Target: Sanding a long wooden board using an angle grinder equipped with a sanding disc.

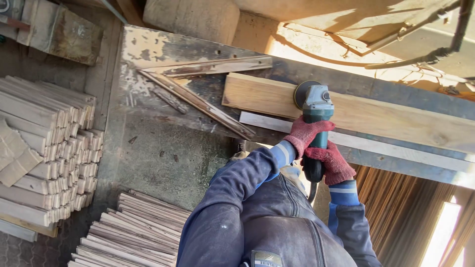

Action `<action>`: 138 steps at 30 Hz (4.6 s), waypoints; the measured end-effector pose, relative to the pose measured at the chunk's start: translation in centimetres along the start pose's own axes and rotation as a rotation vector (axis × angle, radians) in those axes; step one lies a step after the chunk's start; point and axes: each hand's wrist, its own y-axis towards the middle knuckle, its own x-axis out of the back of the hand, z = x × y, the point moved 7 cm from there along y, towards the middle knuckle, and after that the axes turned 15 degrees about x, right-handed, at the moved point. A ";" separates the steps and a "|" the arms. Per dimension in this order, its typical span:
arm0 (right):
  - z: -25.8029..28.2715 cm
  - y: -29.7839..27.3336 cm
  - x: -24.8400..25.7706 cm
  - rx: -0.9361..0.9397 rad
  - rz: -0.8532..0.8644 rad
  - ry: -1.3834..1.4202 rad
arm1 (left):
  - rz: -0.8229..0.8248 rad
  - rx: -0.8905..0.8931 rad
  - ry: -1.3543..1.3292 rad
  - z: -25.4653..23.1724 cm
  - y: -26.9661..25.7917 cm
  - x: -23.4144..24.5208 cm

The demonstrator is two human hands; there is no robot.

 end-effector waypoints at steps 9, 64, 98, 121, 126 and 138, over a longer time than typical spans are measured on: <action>-1.5 2.6 -14.1 -0.073 0.223 -0.131 | -0.111 -0.031 -0.201 -6.0 -2.5 14.0; -4.4 -3.5 14.7 -0.001 -0.246 0.130 | 0.113 0.095 0.388 8.5 -1.4 -12.7; -1.8 0.4 -10.4 -0.115 0.215 -0.189 | -0.145 0.023 -0.206 -2.6 -6.7 11.7; -1.1 4.7 -13.5 -0.134 0.442 -0.277 | -0.178 -0.099 -0.490 -4.5 -5.5 14.7; 0.6 4.2 -16.3 -0.138 0.464 -0.280 | -0.236 -0.098 -0.501 -4.5 -4.6 17.1; -1.3 2.1 -10.8 -0.231 0.340 -0.343 | -0.135 -0.077 -0.430 -4.0 -8.6 12.4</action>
